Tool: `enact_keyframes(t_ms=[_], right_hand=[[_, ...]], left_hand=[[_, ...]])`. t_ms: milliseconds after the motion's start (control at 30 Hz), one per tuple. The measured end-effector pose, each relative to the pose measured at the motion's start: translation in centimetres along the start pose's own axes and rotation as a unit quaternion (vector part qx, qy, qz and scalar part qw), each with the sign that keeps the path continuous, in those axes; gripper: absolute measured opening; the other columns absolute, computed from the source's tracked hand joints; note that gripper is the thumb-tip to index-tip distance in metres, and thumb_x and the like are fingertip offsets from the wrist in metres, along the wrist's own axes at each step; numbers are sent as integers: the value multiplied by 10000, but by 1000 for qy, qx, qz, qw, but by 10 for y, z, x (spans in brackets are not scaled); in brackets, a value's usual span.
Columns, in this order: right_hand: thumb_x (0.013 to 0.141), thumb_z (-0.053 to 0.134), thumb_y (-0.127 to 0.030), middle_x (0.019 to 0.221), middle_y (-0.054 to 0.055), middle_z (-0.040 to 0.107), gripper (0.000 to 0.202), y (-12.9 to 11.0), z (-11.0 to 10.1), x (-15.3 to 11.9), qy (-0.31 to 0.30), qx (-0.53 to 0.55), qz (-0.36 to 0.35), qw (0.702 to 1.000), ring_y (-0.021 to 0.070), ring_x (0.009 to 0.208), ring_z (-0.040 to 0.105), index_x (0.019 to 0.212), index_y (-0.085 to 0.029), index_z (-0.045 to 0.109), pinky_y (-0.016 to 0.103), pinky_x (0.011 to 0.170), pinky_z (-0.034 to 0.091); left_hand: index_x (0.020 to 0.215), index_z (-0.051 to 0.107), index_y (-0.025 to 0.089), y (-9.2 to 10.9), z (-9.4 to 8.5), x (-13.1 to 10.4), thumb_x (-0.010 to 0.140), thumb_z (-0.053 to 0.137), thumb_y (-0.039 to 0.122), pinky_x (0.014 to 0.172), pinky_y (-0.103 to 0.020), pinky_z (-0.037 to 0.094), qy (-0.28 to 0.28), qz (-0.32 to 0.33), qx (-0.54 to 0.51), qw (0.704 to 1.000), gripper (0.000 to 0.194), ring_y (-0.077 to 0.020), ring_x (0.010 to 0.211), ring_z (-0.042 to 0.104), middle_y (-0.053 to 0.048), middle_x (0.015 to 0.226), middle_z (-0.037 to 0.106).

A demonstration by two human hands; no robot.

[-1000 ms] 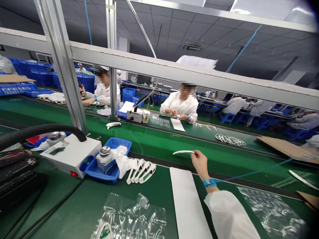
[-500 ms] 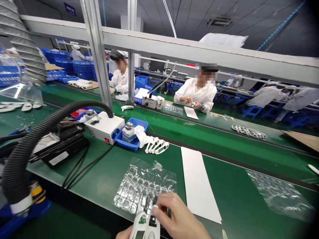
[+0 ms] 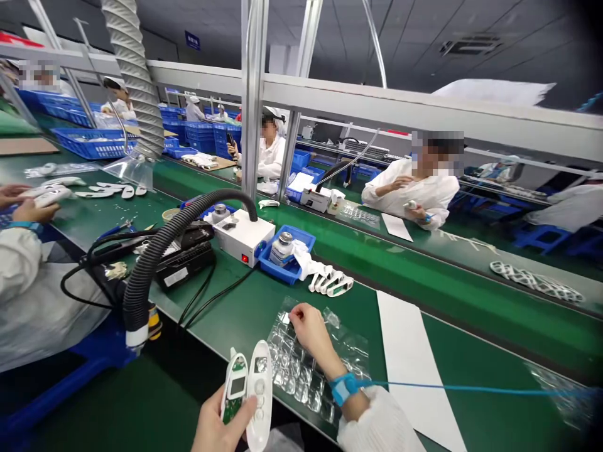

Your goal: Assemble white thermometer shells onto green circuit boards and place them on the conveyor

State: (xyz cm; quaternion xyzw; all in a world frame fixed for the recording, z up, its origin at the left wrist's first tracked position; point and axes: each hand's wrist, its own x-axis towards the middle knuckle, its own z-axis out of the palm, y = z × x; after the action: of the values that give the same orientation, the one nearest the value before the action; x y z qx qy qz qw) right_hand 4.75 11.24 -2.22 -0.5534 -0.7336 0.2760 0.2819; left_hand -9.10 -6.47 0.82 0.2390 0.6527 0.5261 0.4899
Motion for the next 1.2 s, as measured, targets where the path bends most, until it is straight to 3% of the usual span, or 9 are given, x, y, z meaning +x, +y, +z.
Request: enact_keyframes(t_ms=[233,500,633,733,800,967,1200], right_hand=[[839,488,-281,686,36,608,171,-5,0,-14,29,33,-17,999,201,638,559,719,-194,573,289,597,384],[892,461,-380,713,25,580,255,-20,-24,-26,38,120,-26,992,168,633,519,761,-183,557,263,558,406],[896,500,-354,720,11,563,236,-41,-41,-45,-34,168,-28,985,169,688,512,734,-188,544,270,635,408],[930,464,-302,742,0,548,235,-54,-50,-64,-124,134,-50,982,165,716,503,725,-199,517,274,667,382],[945,446,-275,757,-6,540,222,-57,-52,-74,-151,92,-60,982,164,724,500,745,-204,509,289,704,367],[968,424,-244,754,-25,521,220,-52,-50,-82,-159,36,-67,984,155,712,485,759,-208,480,328,809,336],[952,465,-225,761,-10,551,205,-45,-49,-82,-140,49,-64,987,172,739,487,752,-206,505,310,768,351]], left_hand=[[742,695,134,-1,-5,6,588,770,466,501,-230,364,2,-2,-20,1000,373,-138,535,433,0,565,583],[691,637,143,4,1,6,619,734,393,439,-218,297,-5,3,-47,999,278,-108,479,380,49,498,466],[681,636,144,4,6,7,632,693,334,412,-209,284,-10,8,-25,1000,205,-99,469,356,51,501,453],[647,619,151,2,11,8,619,673,285,410,-203,269,-10,17,-6,1000,148,-89,475,321,61,504,433],[639,613,150,2,15,8,621,669,275,434,-206,288,-15,17,-1,1000,138,-88,484,320,58,506,446],[687,657,111,3,23,5,621,682,299,548,-238,384,-27,37,18,999,200,-140,577,443,-13,599,592],[699,683,127,7,31,2,608,690,289,531,-245,389,-27,35,3,999,186,-145,537,462,-3,571,602]])
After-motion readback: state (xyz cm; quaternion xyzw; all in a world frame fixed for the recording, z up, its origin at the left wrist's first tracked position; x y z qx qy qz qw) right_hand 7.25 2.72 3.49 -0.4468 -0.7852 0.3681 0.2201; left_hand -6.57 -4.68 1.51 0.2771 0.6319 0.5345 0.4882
